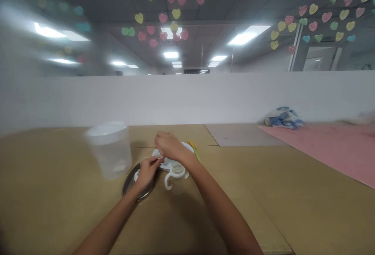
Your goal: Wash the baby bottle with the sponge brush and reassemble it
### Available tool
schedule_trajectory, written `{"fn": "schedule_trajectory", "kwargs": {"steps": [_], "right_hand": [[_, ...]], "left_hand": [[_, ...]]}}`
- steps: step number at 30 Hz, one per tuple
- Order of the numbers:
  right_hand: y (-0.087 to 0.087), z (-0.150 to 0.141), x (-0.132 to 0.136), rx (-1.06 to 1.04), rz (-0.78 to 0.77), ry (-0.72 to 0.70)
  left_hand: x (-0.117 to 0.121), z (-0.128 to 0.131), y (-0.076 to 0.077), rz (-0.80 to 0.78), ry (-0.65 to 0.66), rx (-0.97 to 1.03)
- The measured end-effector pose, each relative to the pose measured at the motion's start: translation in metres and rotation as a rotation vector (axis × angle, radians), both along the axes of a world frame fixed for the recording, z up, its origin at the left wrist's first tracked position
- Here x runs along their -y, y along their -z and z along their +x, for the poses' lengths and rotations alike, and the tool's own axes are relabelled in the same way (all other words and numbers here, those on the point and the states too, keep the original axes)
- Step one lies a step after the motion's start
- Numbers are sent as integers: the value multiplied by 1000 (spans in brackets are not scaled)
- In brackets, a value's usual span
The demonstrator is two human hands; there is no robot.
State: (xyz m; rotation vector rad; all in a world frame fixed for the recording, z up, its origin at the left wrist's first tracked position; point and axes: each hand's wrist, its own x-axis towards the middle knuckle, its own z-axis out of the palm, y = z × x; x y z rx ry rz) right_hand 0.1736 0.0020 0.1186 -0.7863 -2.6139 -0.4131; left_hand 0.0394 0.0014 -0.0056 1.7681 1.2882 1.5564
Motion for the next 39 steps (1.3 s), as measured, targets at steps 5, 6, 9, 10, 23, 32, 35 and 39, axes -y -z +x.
{"fn": "schedule_trajectory", "kwargs": {"steps": [5,6,9,10,23,32,35,39], "right_hand": [[-14,4,10,-49,174,5],[-15,5,10,-63,201,4],[-18,10,11,-106,258,1],[-19,12,12,-121,269,6],[-38,24,39,-214,320,43],[-53,55,35,-753,233,-24],[-42,67,1,-811,35,43],[-4,66,-59,-769,-272,269]], "left_hand": [[-3,-1,1,-3,30,6],[-3,-1,1,-5,36,15],[-3,0,-1,-13,36,35],[-2,0,-2,-14,33,33],[-3,2,0,54,50,1],[4,3,-3,-7,18,-58],[4,3,-4,-25,30,-18],[3,2,-3,-18,38,3]]}}
